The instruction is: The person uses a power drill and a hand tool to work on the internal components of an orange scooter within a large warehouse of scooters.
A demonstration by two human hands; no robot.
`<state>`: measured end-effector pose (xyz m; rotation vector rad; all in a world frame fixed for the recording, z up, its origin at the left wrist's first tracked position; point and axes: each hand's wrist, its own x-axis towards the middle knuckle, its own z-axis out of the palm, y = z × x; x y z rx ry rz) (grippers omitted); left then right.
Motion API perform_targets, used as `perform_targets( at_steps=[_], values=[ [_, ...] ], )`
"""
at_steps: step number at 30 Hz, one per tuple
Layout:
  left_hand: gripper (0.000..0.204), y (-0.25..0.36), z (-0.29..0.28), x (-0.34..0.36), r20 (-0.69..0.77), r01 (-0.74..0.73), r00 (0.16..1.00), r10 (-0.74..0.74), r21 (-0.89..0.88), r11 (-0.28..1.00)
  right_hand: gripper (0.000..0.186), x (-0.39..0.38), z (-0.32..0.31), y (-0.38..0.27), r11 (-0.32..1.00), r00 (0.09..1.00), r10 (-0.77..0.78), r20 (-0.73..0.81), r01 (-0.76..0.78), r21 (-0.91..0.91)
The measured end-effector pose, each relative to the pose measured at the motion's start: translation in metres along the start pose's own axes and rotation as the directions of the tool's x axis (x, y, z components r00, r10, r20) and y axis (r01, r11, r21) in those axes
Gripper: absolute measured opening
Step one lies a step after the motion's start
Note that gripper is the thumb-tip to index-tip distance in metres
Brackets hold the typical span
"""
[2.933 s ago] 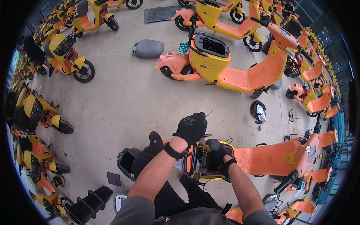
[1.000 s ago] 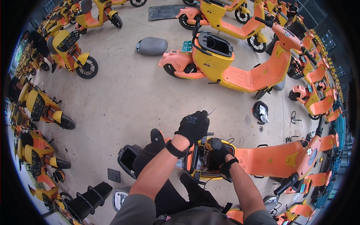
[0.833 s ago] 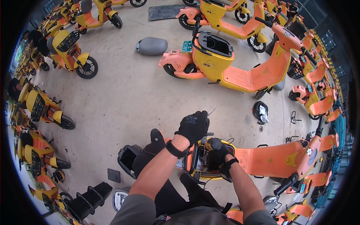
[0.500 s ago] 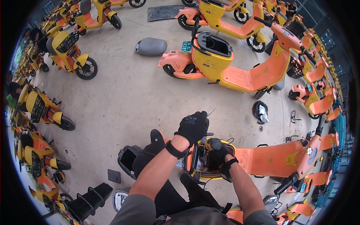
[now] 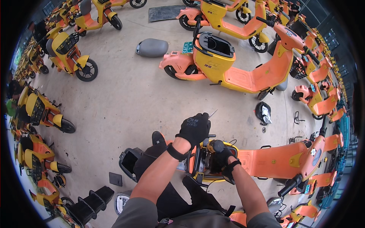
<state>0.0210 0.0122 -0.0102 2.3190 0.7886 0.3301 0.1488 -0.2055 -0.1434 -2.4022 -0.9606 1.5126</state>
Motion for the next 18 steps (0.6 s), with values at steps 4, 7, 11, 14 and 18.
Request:
perform_targets(
  at_steps=[4,7,11,14,18],
  values=[
    [0.015,0.002,0.000,0.001,-0.004,-0.007,1.000,0.007,-0.012,1.000,0.032,0.010,0.006,0.013,0.988,0.997,0.076,-0.010,-0.074,0.135],
    [0.015,0.002,-0.001,0.001,-0.005,-0.011,1.000,0.011,-0.012,1.000,0.028,0.014,0.010,0.018,0.962,0.992,0.123,0.011,-0.122,0.246],
    [0.015,0.002,-0.001,0.000,-0.005,-0.009,1.000,0.009,-0.009,1.000,0.031,0.008,0.006,0.010,0.942,0.987,0.161,0.030,-0.162,0.293],
    [0.015,0.002,-0.001,0.000,-0.012,-0.009,1.000,0.009,-0.004,1.000,0.031,-0.001,-0.003,-0.006,0.979,0.993,0.121,0.008,-0.121,0.165],
    [0.016,0.001,0.000,0.000,-0.016,-0.016,1.000,0.016,-0.006,1.000,0.035,-0.004,-0.004,-0.010,0.976,0.987,0.163,0.007,-0.162,0.144]
  ],
)
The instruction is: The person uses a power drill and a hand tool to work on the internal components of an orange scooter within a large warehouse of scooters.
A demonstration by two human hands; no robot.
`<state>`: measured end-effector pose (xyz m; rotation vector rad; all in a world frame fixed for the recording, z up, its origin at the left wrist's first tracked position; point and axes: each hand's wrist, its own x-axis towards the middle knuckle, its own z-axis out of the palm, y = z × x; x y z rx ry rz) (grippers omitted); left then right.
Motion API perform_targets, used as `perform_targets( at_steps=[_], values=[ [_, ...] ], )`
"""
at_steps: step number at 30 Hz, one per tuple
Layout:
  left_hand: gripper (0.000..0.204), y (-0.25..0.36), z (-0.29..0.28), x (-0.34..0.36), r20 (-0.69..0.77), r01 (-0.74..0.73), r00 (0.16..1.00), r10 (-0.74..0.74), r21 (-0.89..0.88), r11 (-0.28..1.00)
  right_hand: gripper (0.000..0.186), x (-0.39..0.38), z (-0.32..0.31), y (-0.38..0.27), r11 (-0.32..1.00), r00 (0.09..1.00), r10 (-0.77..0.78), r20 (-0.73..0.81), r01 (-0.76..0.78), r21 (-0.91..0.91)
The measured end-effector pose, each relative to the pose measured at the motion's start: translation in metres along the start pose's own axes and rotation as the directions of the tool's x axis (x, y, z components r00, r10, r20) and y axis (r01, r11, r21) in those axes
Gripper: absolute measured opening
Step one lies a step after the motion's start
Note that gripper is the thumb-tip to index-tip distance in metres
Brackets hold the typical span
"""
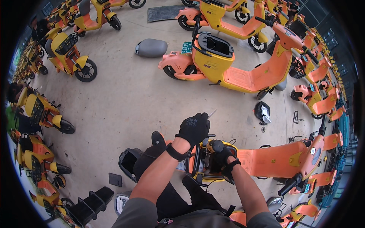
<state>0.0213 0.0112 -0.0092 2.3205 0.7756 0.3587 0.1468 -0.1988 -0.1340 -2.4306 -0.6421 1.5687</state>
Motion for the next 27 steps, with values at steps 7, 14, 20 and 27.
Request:
perform_targets(
  at_steps=[7,14,20,27],
  values=[
    [0.016,0.000,0.000,-0.001,-0.007,-0.006,1.000,0.006,-0.001,1.000,0.034,-0.007,-0.001,-0.006,0.995,0.999,-0.041,-0.006,0.041,-0.089],
    [0.017,-0.001,-0.002,0.002,0.020,0.001,1.000,-0.001,0.000,1.000,0.033,-0.014,-0.006,-0.015,0.980,0.999,-0.030,0.028,0.034,-0.196],
    [0.017,-0.001,-0.002,0.002,-0.001,-0.012,1.000,0.012,-0.008,1.000,0.030,-0.016,-0.006,-0.017,0.991,0.999,-0.033,0.015,0.035,-0.132],
    [0.017,-0.001,0.000,-0.006,-0.029,-0.025,0.999,0.025,-0.008,1.000,0.033,-0.014,0.002,-0.004,0.992,0.996,0.044,0.073,-0.052,0.115]
  ],
)
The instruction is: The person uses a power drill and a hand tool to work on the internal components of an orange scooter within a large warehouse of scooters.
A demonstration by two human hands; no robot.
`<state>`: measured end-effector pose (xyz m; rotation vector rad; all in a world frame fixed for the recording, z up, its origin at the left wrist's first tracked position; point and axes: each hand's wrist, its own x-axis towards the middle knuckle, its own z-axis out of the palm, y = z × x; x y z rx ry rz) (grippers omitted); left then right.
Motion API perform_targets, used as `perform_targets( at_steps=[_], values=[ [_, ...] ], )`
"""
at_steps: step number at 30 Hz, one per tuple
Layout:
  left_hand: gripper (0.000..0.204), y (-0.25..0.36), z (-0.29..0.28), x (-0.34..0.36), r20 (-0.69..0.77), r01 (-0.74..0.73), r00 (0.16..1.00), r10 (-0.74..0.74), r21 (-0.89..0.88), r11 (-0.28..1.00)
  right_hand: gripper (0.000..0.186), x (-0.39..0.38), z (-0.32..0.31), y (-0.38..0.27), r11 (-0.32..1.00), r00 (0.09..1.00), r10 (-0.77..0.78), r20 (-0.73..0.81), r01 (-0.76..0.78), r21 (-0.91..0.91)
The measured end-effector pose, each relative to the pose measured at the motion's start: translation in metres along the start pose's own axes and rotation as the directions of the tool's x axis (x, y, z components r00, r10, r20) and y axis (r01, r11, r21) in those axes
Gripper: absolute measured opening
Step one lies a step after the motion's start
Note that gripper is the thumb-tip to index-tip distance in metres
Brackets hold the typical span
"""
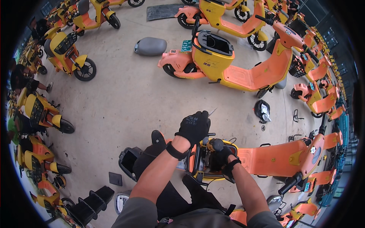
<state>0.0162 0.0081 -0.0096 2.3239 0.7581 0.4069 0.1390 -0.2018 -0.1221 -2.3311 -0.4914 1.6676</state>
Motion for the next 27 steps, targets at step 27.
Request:
perform_targets(
  at_steps=[27],
  values=[
    [0.017,0.000,-0.004,0.015,0.083,-0.014,0.996,0.016,-0.023,1.000,0.032,0.053,-0.011,0.055,0.744,0.896,-0.424,0.134,0.429,-0.513]
  ],
)
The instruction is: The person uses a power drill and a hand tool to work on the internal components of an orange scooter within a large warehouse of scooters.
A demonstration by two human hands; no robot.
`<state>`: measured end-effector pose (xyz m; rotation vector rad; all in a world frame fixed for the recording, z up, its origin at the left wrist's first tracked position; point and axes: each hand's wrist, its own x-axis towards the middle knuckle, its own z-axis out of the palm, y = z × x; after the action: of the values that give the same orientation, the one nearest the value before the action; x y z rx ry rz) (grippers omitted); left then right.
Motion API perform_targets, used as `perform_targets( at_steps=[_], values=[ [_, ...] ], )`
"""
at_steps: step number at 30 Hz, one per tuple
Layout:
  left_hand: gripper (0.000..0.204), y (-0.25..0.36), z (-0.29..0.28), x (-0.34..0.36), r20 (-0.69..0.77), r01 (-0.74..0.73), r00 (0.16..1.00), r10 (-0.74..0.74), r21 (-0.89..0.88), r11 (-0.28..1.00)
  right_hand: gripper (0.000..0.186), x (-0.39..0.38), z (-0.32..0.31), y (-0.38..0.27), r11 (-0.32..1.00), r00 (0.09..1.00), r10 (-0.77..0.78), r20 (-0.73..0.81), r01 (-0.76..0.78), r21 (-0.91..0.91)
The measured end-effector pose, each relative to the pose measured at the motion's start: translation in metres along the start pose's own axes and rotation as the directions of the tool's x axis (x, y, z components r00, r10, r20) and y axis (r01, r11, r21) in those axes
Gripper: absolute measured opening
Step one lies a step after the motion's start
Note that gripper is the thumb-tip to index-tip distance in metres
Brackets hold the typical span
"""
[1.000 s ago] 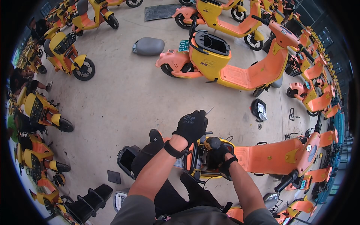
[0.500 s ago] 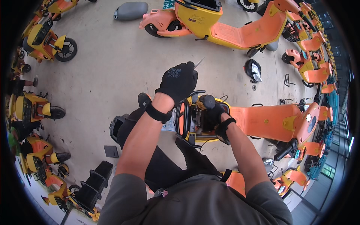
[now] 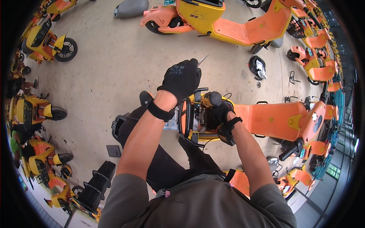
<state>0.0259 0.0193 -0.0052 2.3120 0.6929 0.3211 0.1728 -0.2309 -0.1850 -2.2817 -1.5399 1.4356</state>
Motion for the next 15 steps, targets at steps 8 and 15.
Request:
perform_targets(
  at_steps=[8,15],
  values=[
    [0.017,0.001,-0.002,0.001,0.001,0.010,1.000,-0.010,-0.006,1.000,0.027,-0.039,-0.070,-0.098,0.926,0.953,0.275,-0.127,-0.227,0.302],
    [0.017,0.001,0.002,0.005,0.010,0.006,1.000,-0.006,-0.003,1.000,0.027,-0.027,-0.048,-0.062,0.829,0.922,0.387,0.013,-0.354,0.432]
  ],
)
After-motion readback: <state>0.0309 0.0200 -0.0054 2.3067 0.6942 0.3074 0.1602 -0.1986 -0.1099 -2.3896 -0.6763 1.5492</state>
